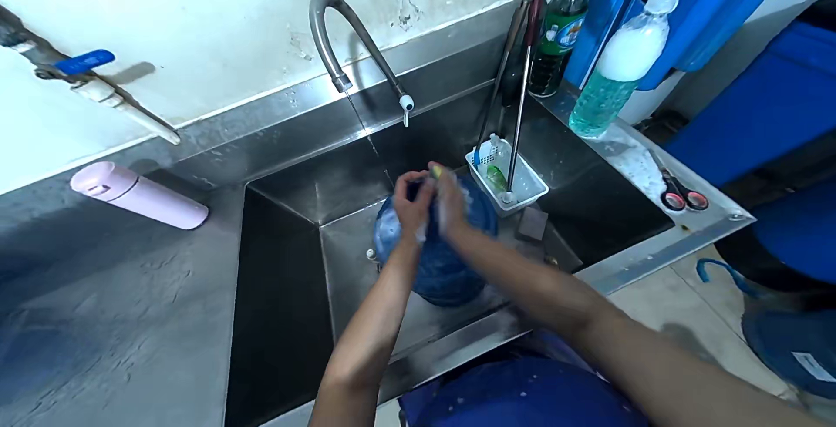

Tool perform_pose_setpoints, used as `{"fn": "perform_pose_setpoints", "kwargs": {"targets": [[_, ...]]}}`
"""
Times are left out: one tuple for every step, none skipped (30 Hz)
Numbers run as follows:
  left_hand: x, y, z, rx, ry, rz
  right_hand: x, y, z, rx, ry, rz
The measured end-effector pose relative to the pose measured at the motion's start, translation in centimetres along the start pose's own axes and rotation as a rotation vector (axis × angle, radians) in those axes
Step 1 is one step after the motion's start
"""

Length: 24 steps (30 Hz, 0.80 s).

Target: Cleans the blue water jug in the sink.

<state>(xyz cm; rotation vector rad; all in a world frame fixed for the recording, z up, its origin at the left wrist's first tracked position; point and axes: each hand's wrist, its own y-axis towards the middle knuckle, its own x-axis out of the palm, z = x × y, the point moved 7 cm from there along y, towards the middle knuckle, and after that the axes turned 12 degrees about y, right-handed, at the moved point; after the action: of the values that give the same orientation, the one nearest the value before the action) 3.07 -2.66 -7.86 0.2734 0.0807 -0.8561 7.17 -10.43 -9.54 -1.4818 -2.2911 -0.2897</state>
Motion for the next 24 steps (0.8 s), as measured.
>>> {"fn": "perform_pose_setpoints", "kwargs": {"targets": [[-0.3,0.5,0.1,-0.016,0.053,0.013,0.7,-1.4,0.0,-0.068,-0.022,0.004],[-0.4,0.6,0.5,-0.025,0.108,0.025,0.9,-1.6,0.0,-0.104,-0.078,-0.016],[-0.4,0.3,0.9,-0.012,0.156,0.020,0.4,-0.1,-0.1,-0.102,-0.192,-0.068],[-0.4,0.0,1.4,0.032,0.234,-0.010,-0.2,2.7,-0.1,-0.080,-0.403,-0.158],[-0.1,-0.3,2.3,0.106,0.357,-0.063,-0.8,6.0,-0.2,-0.052,-0.692,-0.240],[0.5,-0.5,3.3,0.198,0.511,-0.117,-1.2,8.8,-0.2,0.032,-0.935,-0.314],[1.3,-0.4,4.3,0.289,0.658,-0.138,-1.7,10.6,-0.1,0.109,-1.096,-0.359],[1.7,0.3,4.7,0.322,0.779,-0.141,-2.0,11.1,0.1,0.137,-1.190,-0.371],[1.5,1.4,4.7,0.278,0.854,-0.123,-2.1,9.9,0.3,0.089,-1.216,-0.384],[0.7,2.7,4.5,0.169,0.876,-0.090,-1.9,7.4,0.3,-0.028,-1.187,-0.419],[-0.2,4.0,4.2,0.052,0.854,-0.037,-1.7,4.4,0.0,-0.111,-1.156,-0.487],[-0.9,4.7,4.0,-0.057,0.801,0.008,-1.7,1.5,-0.3,-0.154,-1.129,-0.587],[-0.9,4.8,3.8,-0.125,0.742,0.025,-2.1,0.1,-0.6,-0.171,-1.093,-0.662],[-0.1,4.0,3.7,-0.126,0.686,0.009,-2.8,0.5,-0.8,-0.149,-1.058,-0.707],[1.2,2.8,3.8,-0.073,0.638,-0.047,-3.5,2.6,-1.0,-0.099,-1.019,-0.743],[2.7,1.4,4.1,0.012,0.589,-0.136,-3.6,5.1,-1.0,-0.114,-1.019,-0.803],[4.5,0.0,4.8,0.114,0.552,-0.263,-2.5,6.9,-1.2,-0.172,-1.081,-0.907],[6.4,-1.4,5.5,0.222,0.518,-0.420,-0.5,7.7,-1.3,-0.223,-1.181,-1.052],[8.0,-2.8,6.4,0.329,0.483,-0.581,1.6,7.4,-1.0,-0.234,-1.206,-1.235],[8.9,-4.0,7.1,0.447,0.467,-0.687,3.2,7.2,-0.5,-0.231,-1.170,-1.370],[8.6,-4.7,7.6,0.547,0.474,-0.706,3.9,8.1,0.4,-0.157,-1.168,-1.402],[6.9,-4.7,7.3,0.604,0.515,-0.617,3.7,10.3,1.4,-0.021,-1.197,-1.335],[3.8,-4.3,6.2,0.597,0.560,-0.439,3.1,12.8,2.0,0.128,-1.223,-1.198],[0.0,-3.8,4.5,0.536,0.621,-0.202,2.5,14.9,2.4,0.245,-1.228,-1.015]]}}
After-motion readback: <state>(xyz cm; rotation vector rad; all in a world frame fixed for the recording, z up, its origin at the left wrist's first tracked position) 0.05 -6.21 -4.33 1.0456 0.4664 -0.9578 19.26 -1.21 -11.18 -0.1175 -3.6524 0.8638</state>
